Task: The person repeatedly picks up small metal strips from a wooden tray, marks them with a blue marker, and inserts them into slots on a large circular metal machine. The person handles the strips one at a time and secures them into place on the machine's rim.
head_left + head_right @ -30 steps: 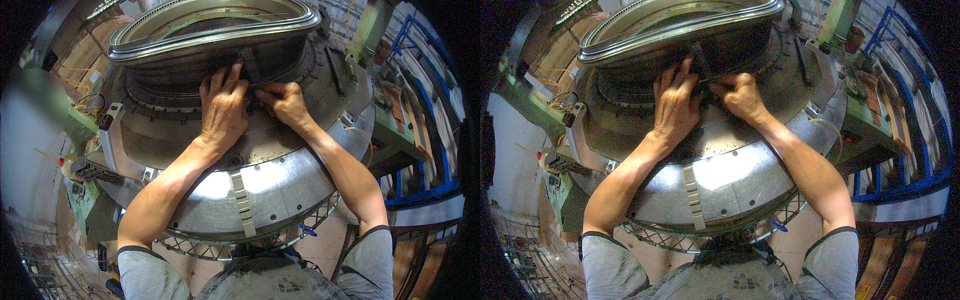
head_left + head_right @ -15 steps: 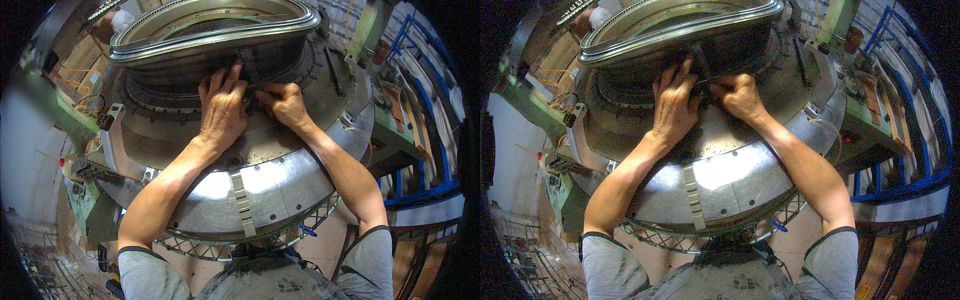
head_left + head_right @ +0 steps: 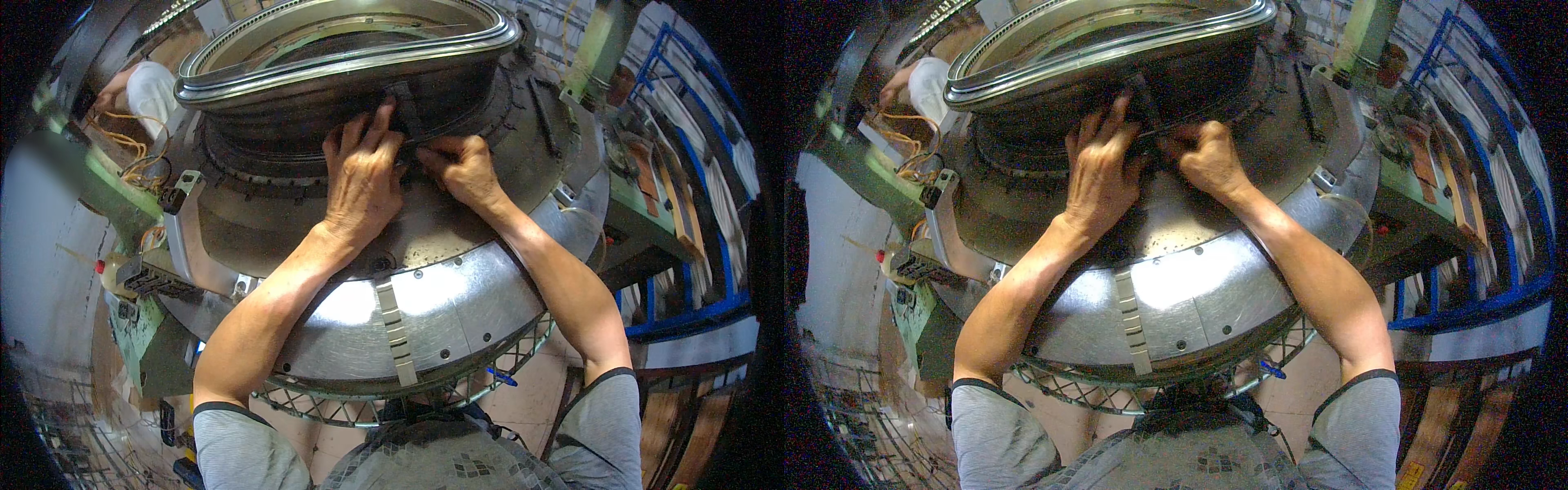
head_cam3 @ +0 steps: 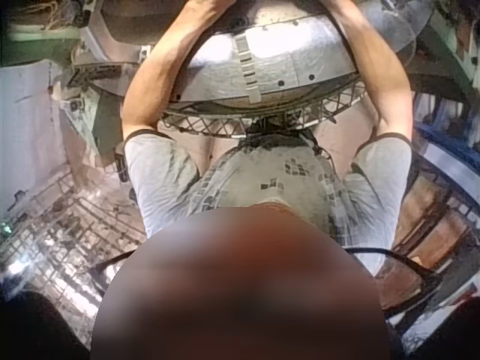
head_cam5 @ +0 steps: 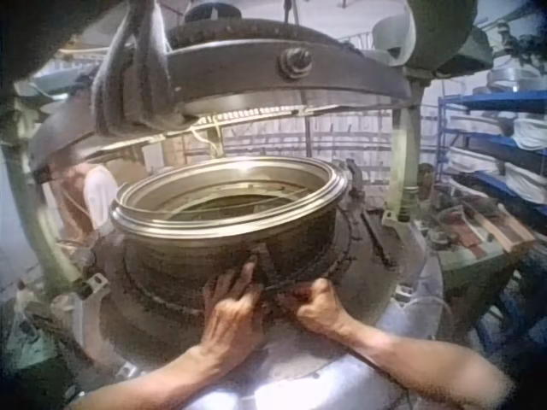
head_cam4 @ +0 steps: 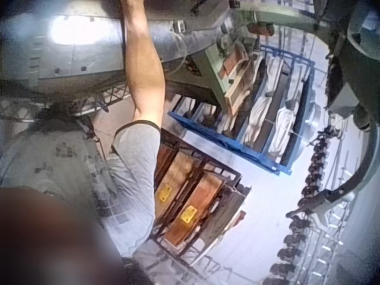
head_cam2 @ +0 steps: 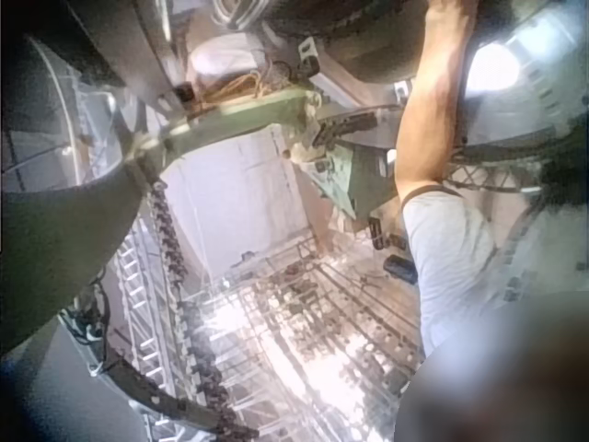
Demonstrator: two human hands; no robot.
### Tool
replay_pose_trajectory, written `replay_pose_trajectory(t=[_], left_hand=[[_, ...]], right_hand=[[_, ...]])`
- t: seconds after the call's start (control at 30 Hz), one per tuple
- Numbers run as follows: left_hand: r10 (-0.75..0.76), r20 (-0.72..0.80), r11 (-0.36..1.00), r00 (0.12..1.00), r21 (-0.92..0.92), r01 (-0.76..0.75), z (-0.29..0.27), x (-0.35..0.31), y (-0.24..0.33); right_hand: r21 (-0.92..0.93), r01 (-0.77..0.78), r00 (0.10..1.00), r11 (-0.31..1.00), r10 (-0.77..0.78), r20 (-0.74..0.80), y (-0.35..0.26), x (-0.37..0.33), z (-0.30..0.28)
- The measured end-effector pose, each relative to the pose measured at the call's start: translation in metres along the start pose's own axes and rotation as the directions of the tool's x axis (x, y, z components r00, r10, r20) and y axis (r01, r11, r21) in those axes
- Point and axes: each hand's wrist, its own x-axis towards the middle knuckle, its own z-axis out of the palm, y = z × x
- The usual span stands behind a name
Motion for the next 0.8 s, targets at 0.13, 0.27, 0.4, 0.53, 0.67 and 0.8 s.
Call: replay_pose_trajectory(t=[0.13,0.27,0.4,0.53,0.67,0.8], left_hand=[[-0.003,0.019,1.000,1.000,-0.001,0.003,-0.002,0.001,0.001],[0.002,0.037,1.000,0.999,0.023,-0.003,-0.002,0.002,0.001],[0.029,0.023,0.999,0.999,0.045,-0.030,-0.001,0.003,-0.001],[0.048,-0.018,0.999,0.999,0.027,-0.047,0.000,0.004,0.000],[0.053,-0.006,0.998,0.999,0.045,-0.053,0.000,0.004,-0.001],[0.056,0.009,0.997,0.998,0.053,-0.057,-0.001,0.005,-0.001]], right_hand=[[-0.018,0.034,0.999,0.999,-0.035,-0.007,-0.002,-0.001,0.000],[-0.016,0.063,0.998,0.998,-0.063,-0.022,-0.001,0.000,0.000],[-0.042,0.038,0.999,0.998,-0.039,-0.015,0.000,0.000,0.000],[-0.026,0.043,0.999,0.999,-0.043,-0.018,0.001,0.000,0.001],[-0.047,0.044,0.998,0.998,-0.045,-0.033,0.004,0.001,0.001],[-0.023,0.067,0.997,0.998,-0.068,-0.040,0.009,0.002,0.002]])
